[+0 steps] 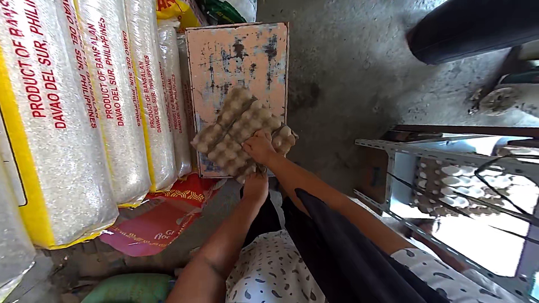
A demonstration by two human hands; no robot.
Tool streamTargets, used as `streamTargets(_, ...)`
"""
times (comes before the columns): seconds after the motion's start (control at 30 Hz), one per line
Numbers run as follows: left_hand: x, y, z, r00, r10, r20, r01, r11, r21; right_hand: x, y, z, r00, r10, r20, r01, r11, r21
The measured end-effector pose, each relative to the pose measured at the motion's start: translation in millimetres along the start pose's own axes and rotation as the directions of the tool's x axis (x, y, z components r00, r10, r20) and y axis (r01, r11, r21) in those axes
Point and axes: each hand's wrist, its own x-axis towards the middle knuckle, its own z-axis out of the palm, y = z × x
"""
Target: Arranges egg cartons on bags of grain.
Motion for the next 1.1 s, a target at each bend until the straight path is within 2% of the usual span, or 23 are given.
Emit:
streamTargets(0.07, -6.0, 7.5, 5.4, 0.999, 0.013, 0.031, -0.012, 1.000, -0.013, -8.6, 7.7, 4.2, 0.995, -0.097, 0.010, 0.097, 0.995, 0.000)
streamTargets(0.2, -16.5, 17.8, -1.4, 0.998, 0.044, 0.053, -0.036, 0.989, -0.146, -48.4, 16.7, -36.0, 0.924, -0.296, 0.242, 0.283, 0.955, 0.086)
streamTargets(0.3, -20.9, 24.7, -15.7, 0.997, 0.048, 0.058, -0.033, 0.969, -0.245, -86.4, 46.0, -29.8, 0.904, -0.369, 0.215, 0.356, 0.929, 0.098)
streamTargets(0.37, -19.5, 25.4, -21.0, 0.997, 0.051, 0.058, -0.030, 0.947, -0.320, -98.4, 59.9, -16.6, 0.924, -0.358, 0.131, 0.336, 0.928, 0.164)
streamTargets(0.47, -14.9, 15.9, -31.3, 0.994, 0.107, 0.024, -0.088, 0.906, -0.414, -103.7, 57.3, 3.8, 0.958, -0.220, -0.182, 0.271, 0.901, 0.339)
streamTargets(0.57, -9.9, -0.5, -57.3, 0.985, 0.163, 0.053, -0.138, 0.938, -0.316, -105.0, 38.2, 7.3, 0.953, 0.022, -0.302, 0.122, 0.885, 0.449)
streamTargets(0.63, -5.9, -4.7, -75.1, 0.991, 0.134, -0.003, -0.134, 0.988, -0.079, -104.8, 26.7, 6.3, 0.948, 0.164, -0.274, -0.011, 0.875, 0.485)
streamTargets(0.7, 2.6, -1.0, -91.0, 0.989, 0.105, -0.102, -0.084, 0.977, 0.194, -102.3, 19.8, 3.3, 0.937, 0.265, -0.226, -0.121, 0.857, 0.501)
streamTargets(0.8, 28.0, -1.9, -91.5, 0.913, 0.283, -0.296, -0.143, 0.897, 0.418, -99.9, 9.9, -6.3, 0.907, 0.395, -0.146, -0.279, 0.824, 0.494)
streamTargets(0.87, 43.7, 0.4, -84.7, 0.879, 0.316, -0.357, -0.151, 0.894, 0.421, -97.8, 5.0, -13.5, 0.888, 0.449, -0.098, -0.353, 0.802, 0.482)
streamTargets(0.97, 59.9, 7.3, -69.7, 0.844, 0.225, -0.487, -0.079, 0.950, 0.302, -92.8, 1.1, -21.2, 0.873, 0.485, -0.050, -0.411, 0.787, 0.461)
streamTargets(1.03, 59.7, 14.9, -65.2, 0.844, 0.137, -0.519, -0.019, 0.974, 0.226, -92.2, 0.9, -21.9, 0.861, 0.508, -0.033, -0.439, 0.774, 0.456)
streamTargets(1.1, 56.5, 22.3, -63.8, 0.873, 0.080, -0.480, 0.025, 0.978, 0.209, -94.6, -0.1, -21.8, 0.839, 0.544, 0.002, -0.489, 0.751, 0.444)
